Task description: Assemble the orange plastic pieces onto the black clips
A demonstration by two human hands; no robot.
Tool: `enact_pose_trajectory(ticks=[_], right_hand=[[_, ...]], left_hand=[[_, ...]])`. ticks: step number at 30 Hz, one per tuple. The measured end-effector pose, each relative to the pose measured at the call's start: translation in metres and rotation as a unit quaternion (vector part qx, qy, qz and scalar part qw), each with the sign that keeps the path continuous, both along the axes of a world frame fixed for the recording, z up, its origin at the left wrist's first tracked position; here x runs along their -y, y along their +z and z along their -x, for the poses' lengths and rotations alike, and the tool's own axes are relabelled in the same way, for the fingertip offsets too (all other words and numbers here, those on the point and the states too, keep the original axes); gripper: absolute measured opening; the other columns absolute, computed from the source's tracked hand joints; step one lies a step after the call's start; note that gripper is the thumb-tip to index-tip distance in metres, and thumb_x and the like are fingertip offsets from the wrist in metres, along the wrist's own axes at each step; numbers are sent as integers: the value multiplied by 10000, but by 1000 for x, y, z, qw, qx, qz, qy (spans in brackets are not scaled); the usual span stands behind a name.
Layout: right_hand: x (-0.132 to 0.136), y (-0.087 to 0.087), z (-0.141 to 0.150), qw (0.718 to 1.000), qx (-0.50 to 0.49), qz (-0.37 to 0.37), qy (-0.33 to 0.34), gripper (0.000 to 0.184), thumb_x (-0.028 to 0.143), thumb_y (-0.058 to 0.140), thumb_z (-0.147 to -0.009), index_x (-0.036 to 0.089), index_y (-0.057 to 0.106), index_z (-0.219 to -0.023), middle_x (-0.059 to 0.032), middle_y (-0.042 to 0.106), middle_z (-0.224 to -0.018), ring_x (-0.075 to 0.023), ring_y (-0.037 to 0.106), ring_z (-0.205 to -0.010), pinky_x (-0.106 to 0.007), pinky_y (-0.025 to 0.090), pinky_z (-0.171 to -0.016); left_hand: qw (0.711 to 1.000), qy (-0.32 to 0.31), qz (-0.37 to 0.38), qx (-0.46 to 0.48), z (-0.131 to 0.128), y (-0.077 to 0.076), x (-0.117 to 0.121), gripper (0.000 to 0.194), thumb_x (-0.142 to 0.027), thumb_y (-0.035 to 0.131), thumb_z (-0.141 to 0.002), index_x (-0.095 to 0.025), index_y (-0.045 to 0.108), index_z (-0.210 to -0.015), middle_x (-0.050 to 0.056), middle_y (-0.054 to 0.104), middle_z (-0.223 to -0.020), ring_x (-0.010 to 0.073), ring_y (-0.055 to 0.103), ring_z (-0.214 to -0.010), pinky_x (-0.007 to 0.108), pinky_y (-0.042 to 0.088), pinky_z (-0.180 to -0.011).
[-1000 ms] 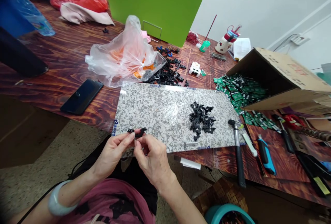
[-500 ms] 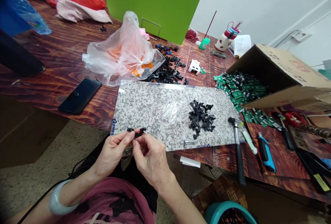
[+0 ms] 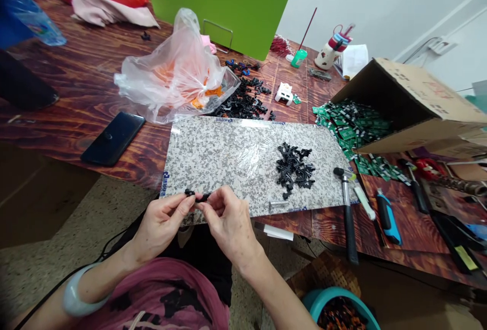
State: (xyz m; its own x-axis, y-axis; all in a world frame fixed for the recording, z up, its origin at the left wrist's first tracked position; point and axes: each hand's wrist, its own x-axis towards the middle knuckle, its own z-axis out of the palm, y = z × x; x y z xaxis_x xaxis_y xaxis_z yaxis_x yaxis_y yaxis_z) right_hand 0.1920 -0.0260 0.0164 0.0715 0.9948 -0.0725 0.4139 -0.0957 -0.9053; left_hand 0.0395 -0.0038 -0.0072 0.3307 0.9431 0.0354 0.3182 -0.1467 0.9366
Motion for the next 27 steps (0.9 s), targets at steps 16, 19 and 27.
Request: enact_pose_trajectory(ticks=[16, 19, 27], right_hand=[[-13, 11, -24, 939, 233, -43, 250, 142, 241, 637, -824, 193, 503, -820, 38, 554, -599, -98, 503, -511, -188, 312, -493], [-14, 6, -31, 937, 243, -123, 218, 254, 388, 628, -824, 193, 499, -726, 39, 529, -563, -86, 461, -478, -195, 301, -479], [-4, -4, -36, 978, 126, -136, 99, 314, 474, 671, -756, 188, 570, -839, 0, 601, -688, -92, 486, -535, -207, 409, -512]], left_hand=[[982, -162, 48, -87, 16, 10, -3, 366, -291, 398, -913, -163, 523, -594, -30, 472, -568, 113, 435, -552, 228, 327, -534], [980, -144, 135, -14, 16, 14, -4, 358, -342, 424, -905, -147, 621, -679, 4, 587, -636, 133, 502, -611, 227, 374, -567], [968, -60, 217, 107, 11, 14, -11, 311, -386, 527, -852, -134, 710, -849, -20, 609, -599, 104, 460, -526, 208, 359, -519]])
